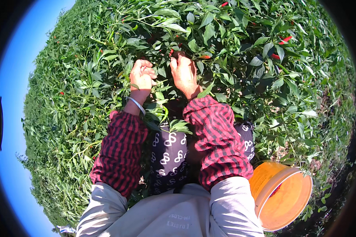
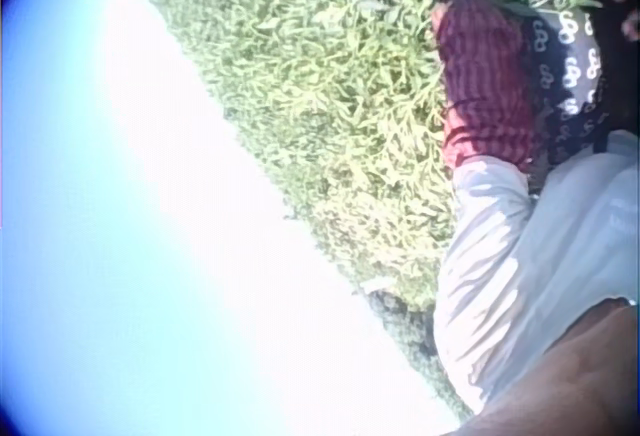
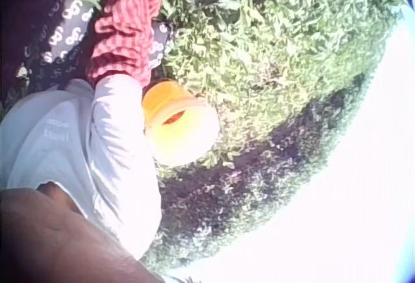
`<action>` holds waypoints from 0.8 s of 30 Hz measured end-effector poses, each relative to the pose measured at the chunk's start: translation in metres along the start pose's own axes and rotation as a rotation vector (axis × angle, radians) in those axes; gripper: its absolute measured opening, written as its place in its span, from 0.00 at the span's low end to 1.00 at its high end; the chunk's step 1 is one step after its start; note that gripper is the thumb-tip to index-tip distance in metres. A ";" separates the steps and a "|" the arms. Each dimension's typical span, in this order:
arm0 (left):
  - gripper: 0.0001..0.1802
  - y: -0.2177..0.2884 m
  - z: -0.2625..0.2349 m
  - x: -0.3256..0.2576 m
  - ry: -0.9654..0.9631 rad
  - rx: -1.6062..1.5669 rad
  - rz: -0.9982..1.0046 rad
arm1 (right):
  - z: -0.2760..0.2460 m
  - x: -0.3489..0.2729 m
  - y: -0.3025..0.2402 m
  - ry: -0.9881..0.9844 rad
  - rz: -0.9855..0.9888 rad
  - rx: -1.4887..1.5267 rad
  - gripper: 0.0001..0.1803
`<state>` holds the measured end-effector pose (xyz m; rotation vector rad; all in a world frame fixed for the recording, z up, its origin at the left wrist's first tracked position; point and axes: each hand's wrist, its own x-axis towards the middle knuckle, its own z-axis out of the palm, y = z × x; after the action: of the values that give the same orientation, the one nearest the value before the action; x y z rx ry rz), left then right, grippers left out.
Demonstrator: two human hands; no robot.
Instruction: The person picks red peppers from plants by hand and places them into a yellow bucket.
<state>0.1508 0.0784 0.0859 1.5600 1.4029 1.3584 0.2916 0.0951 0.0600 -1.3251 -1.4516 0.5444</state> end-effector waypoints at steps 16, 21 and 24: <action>0.16 0.007 0.043 0.017 0.071 0.217 0.330 | -0.007 0.015 -0.028 0.086 -0.116 0.019 0.15; 0.11 0.019 0.031 0.011 -0.023 0.287 0.307 | -0.013 0.008 -0.030 -0.064 -0.064 -0.004 0.08; 0.07 0.020 0.023 0.004 -0.068 0.253 0.240 | -0.009 0.010 -0.021 -0.202 -0.062 0.310 0.11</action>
<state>0.1782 0.0816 0.0994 1.9752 1.4250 1.2853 0.2919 0.0961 0.0846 -1.0003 -1.4948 0.8451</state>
